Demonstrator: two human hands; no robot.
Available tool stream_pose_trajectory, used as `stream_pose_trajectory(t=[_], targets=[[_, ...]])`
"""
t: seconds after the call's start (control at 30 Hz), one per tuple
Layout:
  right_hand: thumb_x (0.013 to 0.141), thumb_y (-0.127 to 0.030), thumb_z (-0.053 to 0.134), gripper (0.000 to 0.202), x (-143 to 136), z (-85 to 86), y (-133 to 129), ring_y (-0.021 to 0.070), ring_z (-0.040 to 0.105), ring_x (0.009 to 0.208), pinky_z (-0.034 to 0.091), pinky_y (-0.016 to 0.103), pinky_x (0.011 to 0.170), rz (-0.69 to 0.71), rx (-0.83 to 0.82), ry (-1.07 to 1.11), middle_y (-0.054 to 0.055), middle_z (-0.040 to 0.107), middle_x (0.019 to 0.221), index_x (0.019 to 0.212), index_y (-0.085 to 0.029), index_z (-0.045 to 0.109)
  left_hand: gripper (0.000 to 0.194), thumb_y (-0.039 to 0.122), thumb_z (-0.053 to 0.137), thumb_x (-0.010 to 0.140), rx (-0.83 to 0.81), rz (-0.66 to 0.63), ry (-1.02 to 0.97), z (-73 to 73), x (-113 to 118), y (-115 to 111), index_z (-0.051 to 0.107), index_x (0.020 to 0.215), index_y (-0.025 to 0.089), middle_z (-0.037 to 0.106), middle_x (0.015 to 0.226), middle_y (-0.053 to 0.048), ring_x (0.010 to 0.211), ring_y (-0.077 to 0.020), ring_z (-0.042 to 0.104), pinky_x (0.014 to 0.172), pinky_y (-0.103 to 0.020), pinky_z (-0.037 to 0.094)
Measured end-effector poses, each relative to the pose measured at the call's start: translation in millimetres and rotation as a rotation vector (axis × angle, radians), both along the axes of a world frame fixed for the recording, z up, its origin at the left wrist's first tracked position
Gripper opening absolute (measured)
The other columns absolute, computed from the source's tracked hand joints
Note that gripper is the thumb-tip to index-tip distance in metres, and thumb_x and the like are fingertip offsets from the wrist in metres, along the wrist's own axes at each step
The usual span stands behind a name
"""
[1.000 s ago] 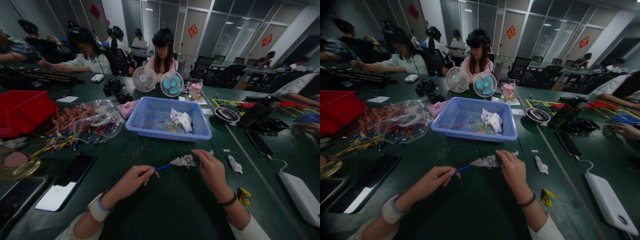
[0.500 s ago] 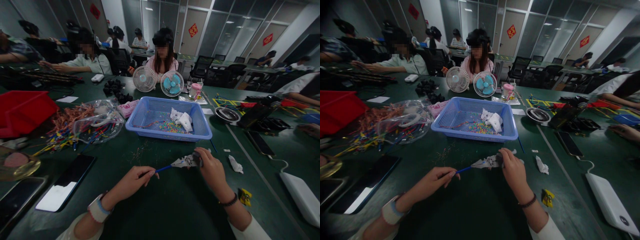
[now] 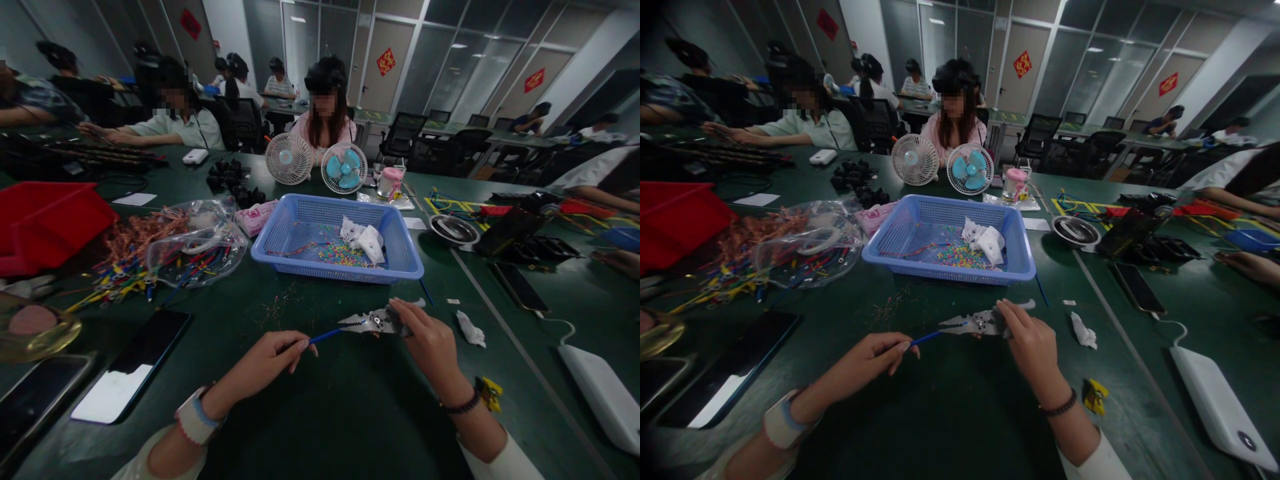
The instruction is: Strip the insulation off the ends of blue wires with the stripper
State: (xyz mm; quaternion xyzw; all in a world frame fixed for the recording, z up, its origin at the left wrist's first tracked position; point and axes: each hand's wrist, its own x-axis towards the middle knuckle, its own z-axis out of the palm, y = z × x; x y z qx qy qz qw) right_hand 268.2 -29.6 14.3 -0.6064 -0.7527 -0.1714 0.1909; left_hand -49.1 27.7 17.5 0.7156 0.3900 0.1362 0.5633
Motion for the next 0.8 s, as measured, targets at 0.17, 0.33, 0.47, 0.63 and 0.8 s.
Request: stream_pose_trajectory(t=[0.17, 0.33, 0.47, 0.63, 0.8], targets=[[0.069, 0.006, 0.041, 0.059, -13.2, 1.2, 3.1, 0.0187, 0.069, 0.086, 0.056, 0.026, 0.064, -0.106, -0.107, -0.027, 0.008, 0.062, 0.126, 0.121, -0.017, 0.056, 0.041, 0.051, 0.045, 0.093, -0.143, 0.040, -0.062, -1.7, 1.8, -1.8, 0.065, 0.102, 0.016, 0.054, 0.064, 0.004, 0.048, -0.0074, 0.043, 0.046, -0.019, 0.034], [0.069, 0.005, 0.039, 0.064, -30.1, -0.9, 1.4, 0.0213, 0.065, 0.104, 0.058, 0.029, 0.077, -0.159, -0.238, 0.031, 0.010, 0.057, 0.131, 0.130, -0.015, 0.047, 0.041, 0.052, 0.054, 0.087, -0.281, 0.075, -0.138, -4.9, 5.8, -4.4, 0.062, 0.099, 0.014, 0.063, 0.079, -0.001, 0.050, -0.0078, 0.053, 0.044, -0.019, 0.039], [0.070, 0.004, 0.040, 0.070, -42.3, -3.6, -2.4, 0.0226, 0.061, 0.111, 0.056, 0.030, 0.084, -0.206, -0.276, 0.055, 0.013, 0.048, 0.139, 0.138, -0.012, 0.037, 0.041, 0.052, 0.059, 0.083, -0.330, 0.100, -0.158, -5.8, 8.5, -6.8, 0.061, 0.097, 0.013, 0.065, 0.081, -0.002, 0.051, -0.0088, 0.057, 0.044, -0.020, 0.042], [0.074, 0.004, 0.040, 0.064, -48.2, -7.5, -4.3, 0.0234, 0.061, 0.107, 0.052, 0.033, 0.088, -0.241, -0.237, 0.000, 0.016, 0.051, 0.134, 0.136, -0.009, 0.036, 0.039, 0.049, 0.065, 0.080, -0.350, 0.125, -0.194, -5.7, 11.2, -9.1, 0.062, 0.093, 0.013, 0.066, 0.079, -0.003, 0.055, -0.0111, 0.061, 0.047, -0.022, 0.044], [0.079, 0.002, 0.044, 0.044, -43.2, -6.8, -3.2, 0.0212, 0.064, 0.089, 0.049, 0.032, 0.077, -0.271, -0.208, -0.077, 0.012, 0.062, 0.112, 0.120, -0.013, 0.050, 0.037, 0.048, 0.066, 0.080, -0.345, 0.127, -0.203, -4.3, 12.4, -10.0, 0.063, 0.092, 0.012, 0.067, 0.079, -0.003, 0.055, -0.0117, 0.062, 0.048, -0.022, 0.045]])
